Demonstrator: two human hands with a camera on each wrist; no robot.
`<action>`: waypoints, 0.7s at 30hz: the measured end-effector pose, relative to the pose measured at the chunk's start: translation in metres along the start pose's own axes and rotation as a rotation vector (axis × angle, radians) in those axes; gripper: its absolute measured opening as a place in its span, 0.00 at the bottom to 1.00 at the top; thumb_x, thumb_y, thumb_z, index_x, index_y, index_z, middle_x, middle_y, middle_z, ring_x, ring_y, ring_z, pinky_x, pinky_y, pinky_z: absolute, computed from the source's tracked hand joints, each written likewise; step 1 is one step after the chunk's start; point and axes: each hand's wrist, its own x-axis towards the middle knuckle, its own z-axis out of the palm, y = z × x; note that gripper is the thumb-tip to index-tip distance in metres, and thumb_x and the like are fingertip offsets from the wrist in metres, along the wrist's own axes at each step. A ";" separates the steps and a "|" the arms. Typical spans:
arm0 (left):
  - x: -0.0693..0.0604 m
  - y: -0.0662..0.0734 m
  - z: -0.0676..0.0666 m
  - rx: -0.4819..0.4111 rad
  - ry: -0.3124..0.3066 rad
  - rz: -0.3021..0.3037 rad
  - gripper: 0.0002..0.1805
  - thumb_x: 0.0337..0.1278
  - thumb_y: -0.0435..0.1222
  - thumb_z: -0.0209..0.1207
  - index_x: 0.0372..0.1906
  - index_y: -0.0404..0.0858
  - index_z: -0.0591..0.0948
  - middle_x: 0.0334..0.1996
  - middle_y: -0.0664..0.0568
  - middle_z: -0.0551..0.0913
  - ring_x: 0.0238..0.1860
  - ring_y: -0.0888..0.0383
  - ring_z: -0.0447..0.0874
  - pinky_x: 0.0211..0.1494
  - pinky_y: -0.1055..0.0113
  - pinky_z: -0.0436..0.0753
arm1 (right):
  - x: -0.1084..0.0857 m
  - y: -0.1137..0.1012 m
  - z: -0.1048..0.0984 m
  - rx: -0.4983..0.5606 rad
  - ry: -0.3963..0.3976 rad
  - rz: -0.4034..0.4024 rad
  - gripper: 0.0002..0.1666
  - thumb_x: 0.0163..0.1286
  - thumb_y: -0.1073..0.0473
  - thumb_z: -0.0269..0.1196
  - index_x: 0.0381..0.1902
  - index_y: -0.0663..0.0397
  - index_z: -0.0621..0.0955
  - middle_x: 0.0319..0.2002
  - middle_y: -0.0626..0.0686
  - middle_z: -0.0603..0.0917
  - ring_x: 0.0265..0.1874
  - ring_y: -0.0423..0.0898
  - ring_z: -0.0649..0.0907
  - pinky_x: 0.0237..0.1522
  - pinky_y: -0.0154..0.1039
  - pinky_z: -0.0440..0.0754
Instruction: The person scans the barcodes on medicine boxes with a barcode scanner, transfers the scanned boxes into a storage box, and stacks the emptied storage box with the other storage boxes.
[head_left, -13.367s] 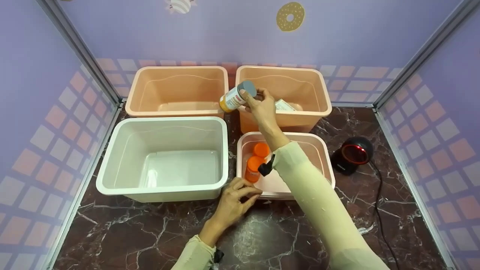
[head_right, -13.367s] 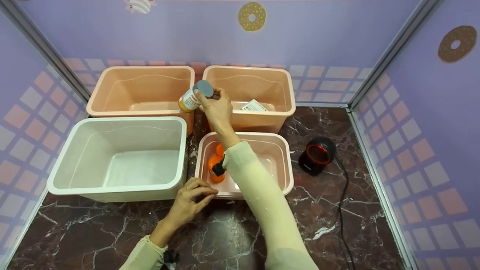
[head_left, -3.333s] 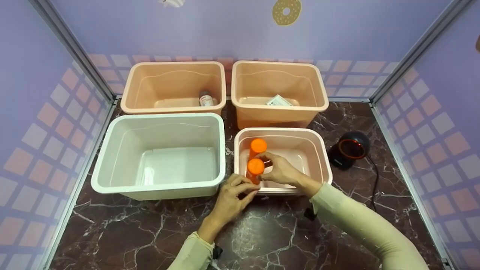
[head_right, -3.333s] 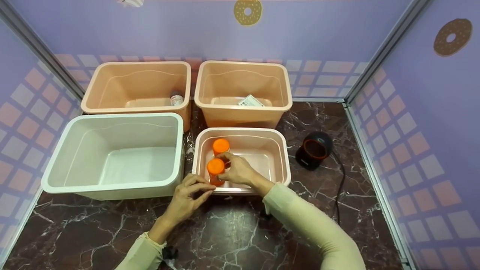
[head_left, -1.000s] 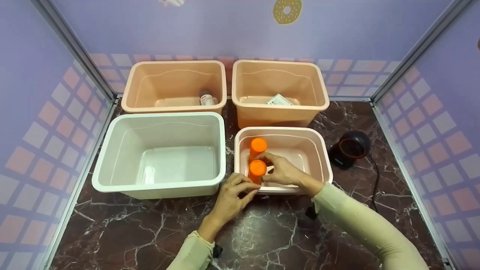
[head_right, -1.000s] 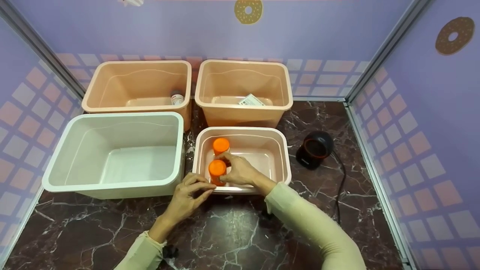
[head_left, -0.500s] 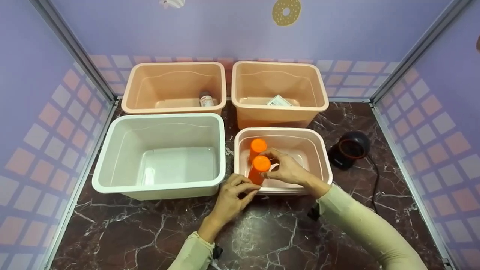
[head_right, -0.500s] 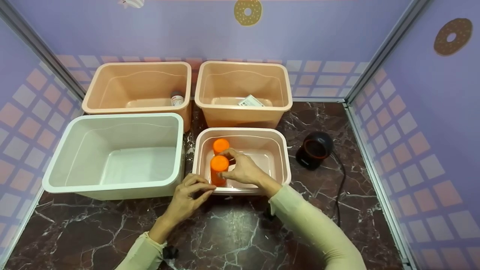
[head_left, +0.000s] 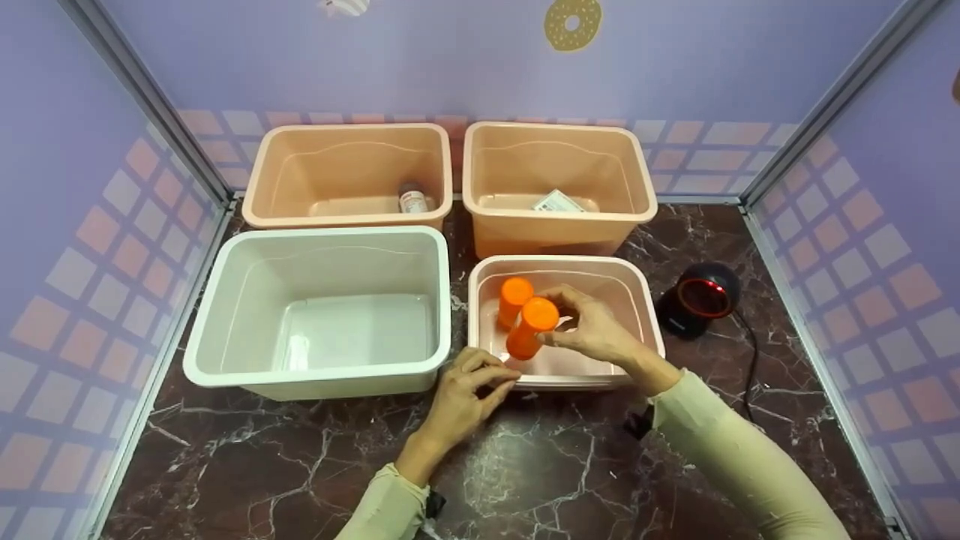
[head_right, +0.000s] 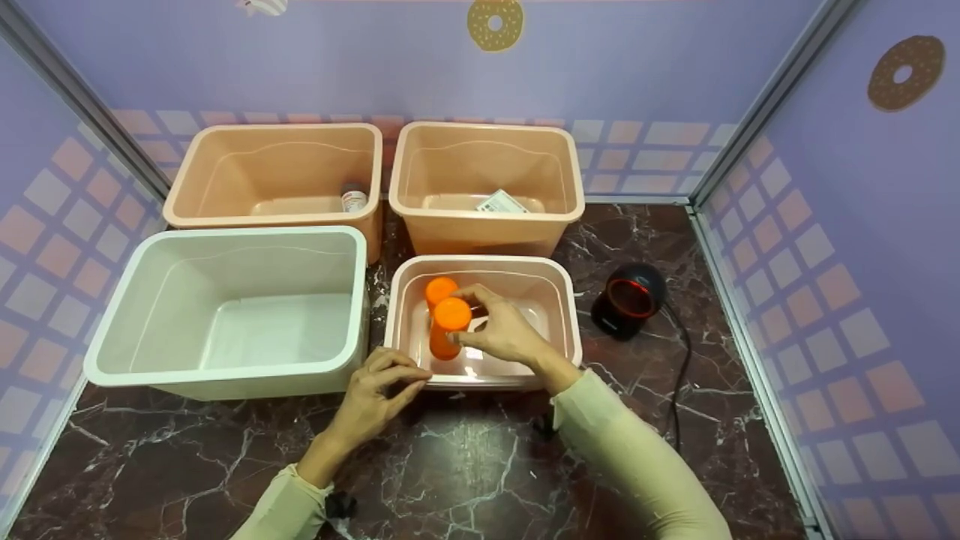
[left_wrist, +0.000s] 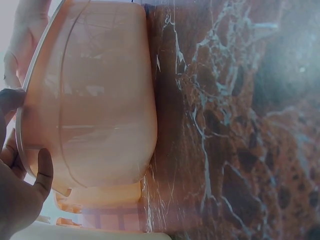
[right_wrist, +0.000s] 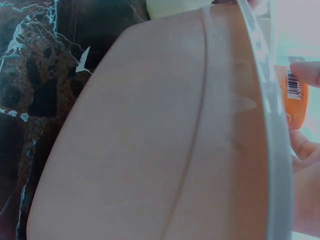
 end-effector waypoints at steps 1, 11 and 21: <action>0.000 0.000 0.000 0.001 0.003 0.003 0.07 0.55 0.38 0.70 0.40 0.48 0.90 0.36 0.59 0.84 0.46 0.59 0.78 0.54 0.66 0.77 | 0.000 0.000 -0.001 0.017 0.001 0.001 0.33 0.55 0.61 0.74 0.60 0.52 0.77 0.51 0.54 0.83 0.49 0.49 0.83 0.55 0.56 0.82; -0.002 -0.002 0.001 -0.006 0.008 0.010 0.07 0.55 0.38 0.70 0.40 0.49 0.90 0.36 0.59 0.84 0.45 0.59 0.78 0.53 0.66 0.76 | -0.008 -0.001 -0.017 0.062 0.044 -0.013 0.33 0.56 0.62 0.73 0.60 0.56 0.77 0.52 0.57 0.83 0.46 0.47 0.82 0.52 0.46 0.83; 0.000 0.000 0.000 -0.011 0.004 0.003 0.06 0.56 0.39 0.70 0.39 0.48 0.90 0.35 0.58 0.84 0.45 0.59 0.78 0.54 0.68 0.76 | -0.015 -0.003 -0.032 0.129 0.096 -0.018 0.34 0.56 0.66 0.73 0.61 0.60 0.76 0.52 0.60 0.83 0.45 0.43 0.84 0.51 0.35 0.82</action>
